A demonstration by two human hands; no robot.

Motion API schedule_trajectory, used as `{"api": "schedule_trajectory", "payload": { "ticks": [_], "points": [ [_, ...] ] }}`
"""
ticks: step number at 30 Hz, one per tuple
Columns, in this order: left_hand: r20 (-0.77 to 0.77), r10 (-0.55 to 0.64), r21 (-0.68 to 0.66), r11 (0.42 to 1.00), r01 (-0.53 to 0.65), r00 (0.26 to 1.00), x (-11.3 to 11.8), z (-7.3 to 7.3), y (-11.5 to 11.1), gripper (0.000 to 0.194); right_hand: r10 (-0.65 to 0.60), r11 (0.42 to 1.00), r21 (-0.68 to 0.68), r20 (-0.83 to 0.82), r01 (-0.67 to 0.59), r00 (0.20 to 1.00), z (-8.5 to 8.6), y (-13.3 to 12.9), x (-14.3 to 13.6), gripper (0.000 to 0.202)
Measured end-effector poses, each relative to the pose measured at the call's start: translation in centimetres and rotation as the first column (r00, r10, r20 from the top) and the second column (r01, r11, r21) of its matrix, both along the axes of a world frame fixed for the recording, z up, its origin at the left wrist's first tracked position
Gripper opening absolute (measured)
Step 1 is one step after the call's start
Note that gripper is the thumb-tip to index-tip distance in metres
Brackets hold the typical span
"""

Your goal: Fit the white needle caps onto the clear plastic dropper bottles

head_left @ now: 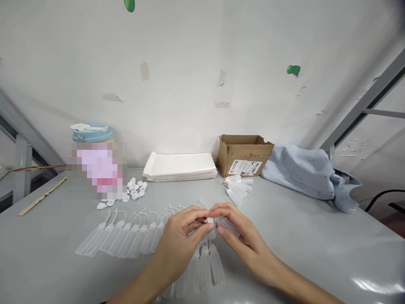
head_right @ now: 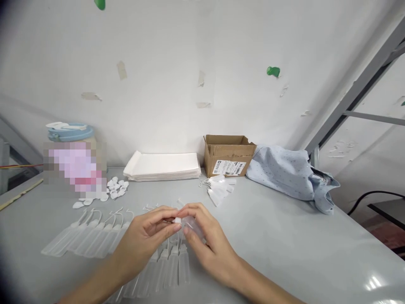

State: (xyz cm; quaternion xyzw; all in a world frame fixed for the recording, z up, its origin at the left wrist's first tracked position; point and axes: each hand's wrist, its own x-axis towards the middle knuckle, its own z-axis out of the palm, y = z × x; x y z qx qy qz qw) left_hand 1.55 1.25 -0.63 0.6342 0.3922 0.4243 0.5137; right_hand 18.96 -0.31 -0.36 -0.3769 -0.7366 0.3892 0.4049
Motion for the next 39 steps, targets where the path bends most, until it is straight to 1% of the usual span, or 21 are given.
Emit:
{"api": "schedule_trajectory", "payload": {
  "ticks": [1, 3, 5, 8, 10, 14, 17, 19, 21, 24, 28, 30, 33, 37, 39],
  "points": [
    [0.003, -0.005, -0.011, 1.000, 0.005, 1.000, 0.0, -0.1, 0.0, 0.016, -0.003, 1.000, 0.013, 0.021, 0.003, 1.000, 0.0, 0.0, 0.0, 0.029],
    [0.008, -0.003, -0.039, 0.999, 0.003, 1.000, -0.1, -0.1, 0.0, 0.015, -0.020, 0.999, 0.051, 0.064, 0.017, 0.998, -0.2, 0.0, 0.1, 0.026],
    [0.002, 0.008, -0.076, 0.997, -0.008, 1.000, -0.2, 0.1, 0.1, 0.016, -0.050, 0.994, 0.102, 0.098, 0.040, 0.994, -0.6, -0.1, 0.2, 0.027],
    [-0.009, 0.026, -0.142, 0.990, -0.027, 1.000, -0.4, 0.6, 0.2, 0.019, -0.083, 0.982, 0.178, 0.109, 0.062, 0.991, -1.1, -0.1, 0.3, 0.034],
    [0.008, 0.032, -0.172, 0.985, -0.030, 0.999, -0.4, 0.9, 0.2, 0.019, -0.056, 0.975, 0.221, 0.112, 0.030, 0.992, -1.3, 0.0, 0.3, 0.039],
    [0.033, 0.042, -0.176, 0.984, -0.035, 0.999, -0.5, 1.1, 0.1, 0.018, -0.017, 0.947, 0.320, 0.159, -0.036, 0.987, -1.7, 0.5, 0.4, 0.049],
    [0.030, 0.010, -0.182, 0.983, -0.004, 0.999, -0.9, 1.1, 0.3, 0.019, -0.007, 0.931, 0.359, 0.184, -0.061, 0.983, -2.2, 0.6, 0.5, 0.055],
    [0.024, -0.024, -0.177, 0.984, 0.027, 0.999, -1.2, 1.2, 0.6, 0.019, 0.013, 0.922, 0.375, 0.226, -0.100, 0.974, -2.5, 0.6, 0.7, 0.060],
    [0.009, -0.068, -0.166, 0.984, 0.069, 0.998, -1.5, 1.3, 0.8, 0.020, 0.034, 0.900, 0.405, 0.301, -0.160, 0.953, -2.6, 0.5, 0.9, 0.067],
    [-0.001, -0.142, -0.177, 0.974, 0.139, 0.990, -1.8, 1.4, 0.9, 0.020, 0.033, 0.847, 0.473, 0.406, -0.242, 0.913, -2.3, 0.4, 1.1, 0.075],
    [0.014, -0.149, -0.257, 0.955, 0.148, 0.989, -1.9, 1.5, 1.0, 0.019, 0.028, 0.808, 0.507, 0.475, -0.300, 0.879, -1.7, 0.3, 1.0, 0.077],
    [0.030, -0.169, -0.295, 0.940, 0.170, 0.985, -1.8, 1.5, 1.0, 0.018, 0.026, 0.790, 0.533, 0.465, -0.304, 0.885, -1.6, 0.3, 0.9, 0.075],
    [0.047, -0.209, -0.326, 0.921, 0.212, 0.977, -1.8, 1.7, 0.9, 0.016, 0.005, 0.745, 0.600, 0.431, -0.291, 0.902, -1.5, 0.3, 0.8, 0.074],
    [0.032, -0.199, -0.336, 0.921, 0.198, 0.979, -1.6, 1.9, 0.8, 0.017, -0.059, 0.719, 0.633, 0.467, -0.287, 0.882, -1.5, 0.5, 0.9, 0.068],
    [0.009, -0.203, -0.339, 0.921, 0.194, 0.979, -1.6, 1.9, 0.7, 0.017, -0.104, 0.692, 0.668, 0.466, -0.273, 0.878, -1.6, 0.5, 1.0, 0.067]
  ]
}}
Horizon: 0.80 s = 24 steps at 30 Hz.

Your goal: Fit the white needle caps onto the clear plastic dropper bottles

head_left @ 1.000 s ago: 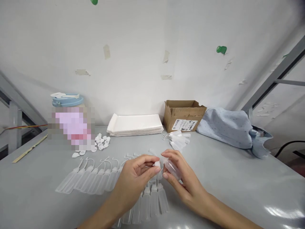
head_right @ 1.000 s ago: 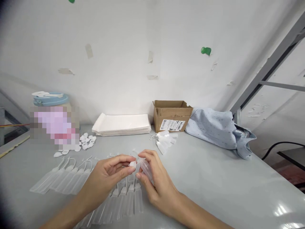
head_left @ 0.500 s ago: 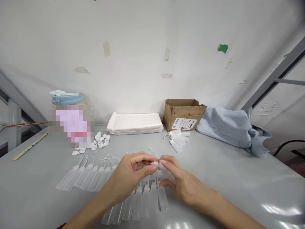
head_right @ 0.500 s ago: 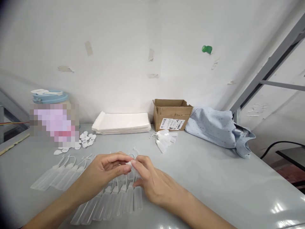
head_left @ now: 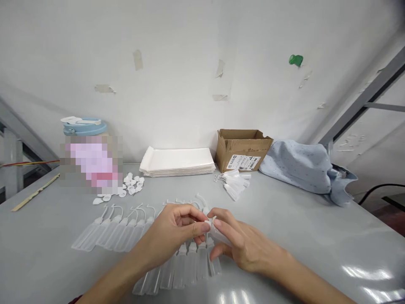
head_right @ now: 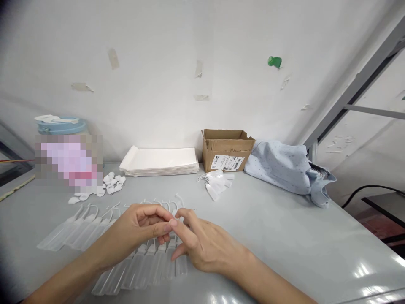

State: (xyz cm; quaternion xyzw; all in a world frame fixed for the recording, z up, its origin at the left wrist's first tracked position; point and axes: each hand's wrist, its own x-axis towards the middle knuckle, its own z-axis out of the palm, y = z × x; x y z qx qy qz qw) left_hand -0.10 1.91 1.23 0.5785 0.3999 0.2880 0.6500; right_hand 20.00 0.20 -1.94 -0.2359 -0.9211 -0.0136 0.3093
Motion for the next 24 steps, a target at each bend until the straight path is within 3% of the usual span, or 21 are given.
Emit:
{"api": "schedule_trajectory", "payload": {
  "ticks": [3, 6, 8, 10, 14, 18, 21, 24],
  "points": [
    [-0.009, -0.019, 0.006, 1.000, 0.019, 1.000, 0.0, 0.0, -0.1, 0.016, -0.017, 0.998, 0.068, -0.024, 0.018, 1.000, -0.1, 0.0, 0.1, 0.064],
    [0.009, -0.021, 0.015, 1.000, 0.021, 1.000, 0.0, -0.1, -0.2, 0.015, -0.032, 0.997, 0.070, -0.045, 0.035, 0.998, -0.3, 0.1, 0.0, 0.044],
    [0.007, 0.015, 0.064, 0.998, -0.016, 1.000, 0.2, -0.2, -0.4, 0.012, -0.077, 0.997, -0.011, -0.063, 0.077, 0.995, -0.5, 0.1, -0.1, 0.027],
    [-0.008, 0.074, 0.196, 0.978, -0.072, 0.997, 0.4, -0.4, -0.6, 0.007, -0.153, 0.980, -0.142, -0.105, 0.137, 0.983, -0.7, 0.1, -0.3, 0.027],
    [-0.030, 0.120, 0.517, 0.851, -0.087, 0.992, 0.8, -0.8, -0.9, 0.009, -0.297, 0.860, -0.479, -0.184, 0.178, 0.937, -0.4, -0.2, -0.6, 0.038],
    [-0.021, 0.122, 0.632, 0.771, -0.081, 0.992, 1.1, -0.8, -1.1, 0.013, -0.333, 0.709, -0.698, -0.206, 0.100, 0.920, 0.5, -0.7, -0.9, 0.032],
    [-0.009, 0.122, 0.568, 0.817, -0.095, 0.993, 1.2, -0.6, -1.2, 0.012, -0.320, 0.641, -0.766, -0.210, 0.047, 0.924, 1.0, -0.9, -0.9, 0.031],
    [0.018, 0.100, 0.364, 0.926, -0.100, 0.995, 1.2, -0.4, -1.2, 0.012, -0.262, 0.676, -0.737, -0.209, 0.024, 0.942, 1.2, -1.0, -0.6, 0.028]
  ]
}}
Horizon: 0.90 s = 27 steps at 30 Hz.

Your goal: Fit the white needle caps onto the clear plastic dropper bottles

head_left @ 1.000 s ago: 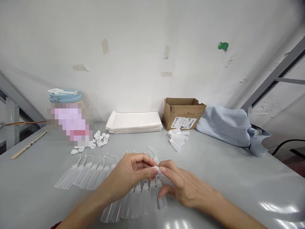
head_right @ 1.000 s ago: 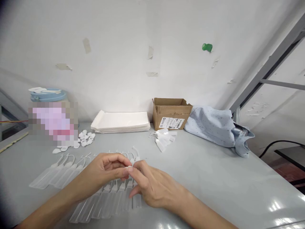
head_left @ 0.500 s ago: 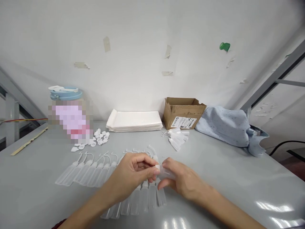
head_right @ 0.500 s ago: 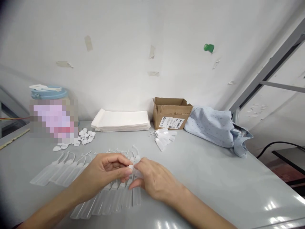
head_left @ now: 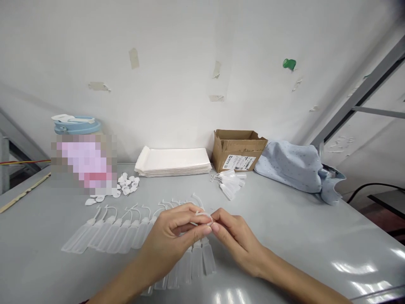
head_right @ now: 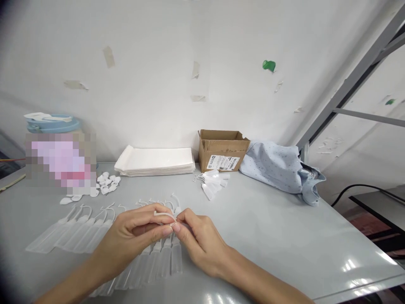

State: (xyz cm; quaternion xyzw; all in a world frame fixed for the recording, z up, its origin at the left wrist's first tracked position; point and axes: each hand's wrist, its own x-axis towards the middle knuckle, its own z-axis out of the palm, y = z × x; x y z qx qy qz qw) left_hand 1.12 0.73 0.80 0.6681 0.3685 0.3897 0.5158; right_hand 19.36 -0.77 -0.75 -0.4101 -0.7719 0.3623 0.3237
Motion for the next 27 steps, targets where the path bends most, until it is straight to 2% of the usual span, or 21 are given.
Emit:
{"api": "schedule_trajectory", "payload": {
  "ticks": [2, 4, 9, 13, 16, 17, 18, 19, 20, 22, 23, 25, 27],
  "points": [
    [0.000, -0.022, -0.160, 0.987, 0.022, 1.000, 0.0, 0.1, 0.0, 0.017, 0.035, 0.993, 0.109, 0.036, -0.039, 0.999, -0.1, 0.1, 0.3, 0.023],
    [-0.032, -0.050, -0.247, 0.968, 0.041, 0.998, -0.1, 0.1, -0.1, 0.020, 0.052, 0.971, 0.226, 0.090, -0.072, 0.995, -0.3, 0.2, 0.5, 0.021],
    [-0.150, -0.098, -0.245, 0.968, 0.059, 0.984, 0.1, -0.1, -0.3, 0.025, 0.032, 0.907, 0.401, 0.238, -0.128, 0.971, -0.7, 0.4, 0.5, 0.027],
    [-0.288, -0.152, -0.220, 0.972, 0.089, 0.946, 0.0, -0.4, -0.3, 0.026, -0.079, 0.778, 0.604, 0.369, -0.174, 0.926, -1.0, 0.3, 0.3, 0.029],
    [-0.278, -0.237, -0.303, 0.941, 0.149, 0.931, 0.0, -0.5, -0.2, 0.034, -0.138, 0.665, 0.719, 0.386, -0.204, 0.912, -1.1, 0.3, 0.3, 0.026],
    [-0.243, -0.261, -0.339, 0.925, 0.170, 0.934, 0.0, -0.5, -0.2, 0.036, -0.143, 0.649, 0.734, 0.373, -0.198, 0.917, -1.1, 0.3, 0.3, 0.025],
    [-0.207, -0.274, -0.364, 0.913, 0.185, 0.939, 0.0, -0.4, -0.2, 0.037, -0.139, 0.659, 0.731, 0.350, -0.178, 0.926, -1.0, 0.3, 0.4, 0.024],
    [-0.179, -0.271, -0.375, 0.907, 0.189, 0.946, 0.1, -0.4, -0.2, 0.037, -0.131, 0.699, 0.701, 0.320, -0.141, 0.938, -0.9, 0.3, 0.4, 0.023],
    [-0.164, -0.256, -0.370, 0.911, 0.181, 0.953, 0.1, -0.4, -0.3, 0.034, -0.121, 0.766, 0.636, 0.284, -0.092, 0.951, -0.8, 0.3, 0.4, 0.023],
    [-0.200, -0.192, -0.287, 0.949, 0.130, 0.961, 0.1, -0.4, -0.3, 0.025, -0.117, 0.915, 0.403, 0.205, 0.025, 0.972, -0.6, 0.3, 0.3, 0.024],
    [-0.244, -0.148, -0.196, 0.975, 0.101, 0.958, 0.1, -0.6, -0.3, 0.020, -0.120, 0.964, 0.257, 0.170, 0.074, 0.978, -0.4, 0.4, 0.2, 0.026],
    [-0.321, -0.056, 0.055, 0.995, 0.078, 0.946, 0.1, -1.0, -0.4, 0.013, -0.100, 0.995, -0.017, 0.090, 0.102, 0.991, 0.0, 0.5, 0.0, 0.031],
    [-0.327, 0.001, 0.269, 0.959, 0.092, 0.945, 0.1, -1.4, -0.4, 0.010, -0.076, 0.964, -0.257, -0.038, 0.064, 0.996, 0.4, 0.6, -0.1, 0.036]
  ]
}}
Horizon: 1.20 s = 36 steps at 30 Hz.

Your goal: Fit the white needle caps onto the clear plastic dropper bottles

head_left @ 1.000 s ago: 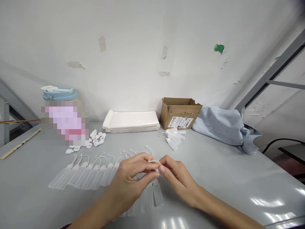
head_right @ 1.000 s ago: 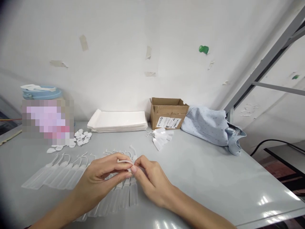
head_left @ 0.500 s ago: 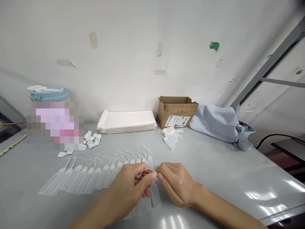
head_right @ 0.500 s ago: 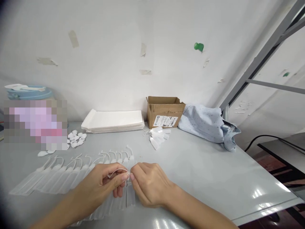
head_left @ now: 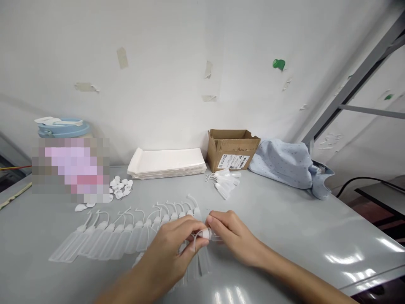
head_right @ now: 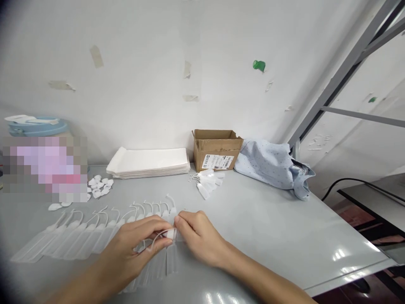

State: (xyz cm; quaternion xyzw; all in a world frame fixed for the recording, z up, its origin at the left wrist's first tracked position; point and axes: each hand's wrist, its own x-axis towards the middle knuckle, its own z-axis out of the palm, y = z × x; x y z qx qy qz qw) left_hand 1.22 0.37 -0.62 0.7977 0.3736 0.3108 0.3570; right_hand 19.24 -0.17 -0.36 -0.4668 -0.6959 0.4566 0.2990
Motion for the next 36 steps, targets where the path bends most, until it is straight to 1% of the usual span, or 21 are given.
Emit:
{"api": "schedule_trajectory", "payload": {
  "ticks": [2, 5, 8, 10, 12, 13, 14, 16, 18, 19, 20, 21, 23, 25, 27, 28, 30, 32, 33, 34, 36],
  "points": [
    [0.045, -0.025, 0.077, 0.997, 0.022, 0.999, 0.0, -0.3, 0.0, 0.012, -0.001, 0.982, -0.187, -0.165, -0.030, 0.986, 0.3, 0.1, 0.0, 0.036],
    [0.108, -0.008, 0.029, 1.000, 0.005, 0.994, 0.0, -0.1, 0.1, 0.011, -0.013, 0.944, -0.316, -0.329, -0.097, 0.944, 0.3, 0.1, 0.2, 0.030],
    [0.156, 0.037, -0.174, 0.985, -0.009, 0.987, -0.1, 0.6, 0.1, 0.009, 0.031, 0.950, -0.280, -0.359, -0.139, 0.933, 0.1, -0.1, 0.5, 0.025],
    [0.174, 0.059, -0.359, 0.933, 0.007, 0.983, -0.1, 1.1, 0.1, 0.015, 0.066, 0.976, -0.182, -0.296, -0.124, 0.953, -0.1, -0.2, 0.7, 0.025],
    [0.179, 0.054, -0.460, 0.887, 0.035, 0.982, -0.1, 1.2, 0.0, 0.018, 0.087, 0.988, -0.102, -0.226, -0.112, 0.970, -0.2, -0.3, 0.7, 0.024],
    [0.177, 0.041, -0.451, 0.892, 0.043, 0.983, -0.2, 1.2, 0.0, 0.018, 0.091, 0.990, -0.090, -0.209, -0.112, 0.974, -0.2, -0.3, 0.6, 0.024],
    [0.171, 0.024, -0.388, 0.920, 0.045, 0.985, -0.2, 1.0, 0.0, 0.017, 0.089, 0.989, -0.098, -0.214, -0.112, 0.973, -0.2, -0.3, 0.5, 0.024],
    [0.158, -0.018, -0.131, 0.991, 0.039, 0.987, -0.2, 0.5, -0.1, 0.013, 0.060, 0.983, -0.152, -0.266, -0.104, 0.962, -0.2, -0.2, 0.4, 0.025],
    [0.143, -0.054, 0.143, 0.989, 0.034, 0.988, -0.2, 0.0, -0.1, 0.015, 0.017, 0.967, -0.232, -0.342, -0.102, 0.940, -0.1, -0.2, 0.2, 0.025],
    [0.136, -0.059, 0.215, 0.976, 0.028, 0.989, -0.2, -0.1, -0.1, 0.016, 0.001, 0.959, -0.262, -0.372, -0.106, 0.928, -0.1, -0.2, 0.2, 0.026],
    [0.132, -0.046, 0.227, 0.974, 0.015, 0.990, -0.2, -0.1, -0.1, 0.015, -0.004, 0.957, -0.269, -0.386, -0.109, 0.922, -0.1, -0.2, 0.2, 0.026],
    [0.125, -0.018, 0.184, 0.983, -0.005, 0.992, -0.1, 0.0, -0.1, 0.012, 0.006, 0.964, -0.244, -0.379, -0.106, 0.925, 0.0, -0.3, 0.3, 0.026],
    [0.104, 0.029, -0.010, 1.000, -0.028, 0.994, -0.1, 0.5, -0.1, 0.011, 0.049, 0.991, -0.109, -0.293, -0.084, 0.955, 0.0, -0.4, 0.5, 0.026],
    [0.080, 0.013, -0.233, 0.972, 0.007, 0.997, 0.0, 1.1, -0.2, 0.021, 0.095, 0.995, 0.057, -0.147, -0.087, 0.985, 0.1, -0.7, 0.7, 0.024],
    [0.047, -0.041, -0.338, 0.939, 0.055, 0.998, 0.0, 1.3, -0.3, 0.029, 0.112, 0.983, 0.148, -0.031, -0.106, 0.993, 0.3, -0.9, 0.8, 0.023],
    [0.020, -0.060, -0.307, 0.950, 0.063, 0.998, 0.0, 1.3, -0.3, 0.030, 0.107, 0.981, 0.160, 0.003, -0.106, 0.994, 0.5, -1.0, 0.8, 0.024],
    [-0.042, -0.085, -0.095, 0.992, 0.081, 0.995, -0.1, 0.9, -0.4, 0.026, 0.055, 0.990, 0.126, 0.034, -0.059, 0.998, 0.9, -1.1, 0.6, 0.028],
    [-0.091, -0.113, 0.160, 0.979, 0.126, 0.989, -0.3, 0.3, -0.5, 0.021, -0.001, 0.999, 0.044, 0.024, 0.000, 1.000, 1.2, -1.1, 0.5, 0.030],
    [-0.102, -0.125, 0.240, 0.960, 0.147, 0.987, -0.4, 0.1, -0.5, 0.020, -0.014, 1.000, 0.003, 0.009, 0.014, 1.000, 1.3, -1.1, 0.4, 0.029],
    [-0.105, -0.136, 0.273, 0.949, 0.160, 0.985, -0.4, 0.0, -0.5, 0.020, -0.018, 1.000, -0.022, -0.003, 0.018, 1.000, 1.2, -1.0, 0.3, 0.029],
    [-0.092, -0.124, 0.232, 0.962, 0.142, 0.988, -0.4, -0.1, -0.5, 0.019, -0.008, 1.000, 0.019, 0.009, 0.008, 1.000, 0.9, -0.8, 0.3, 0.029]
  ]
}}
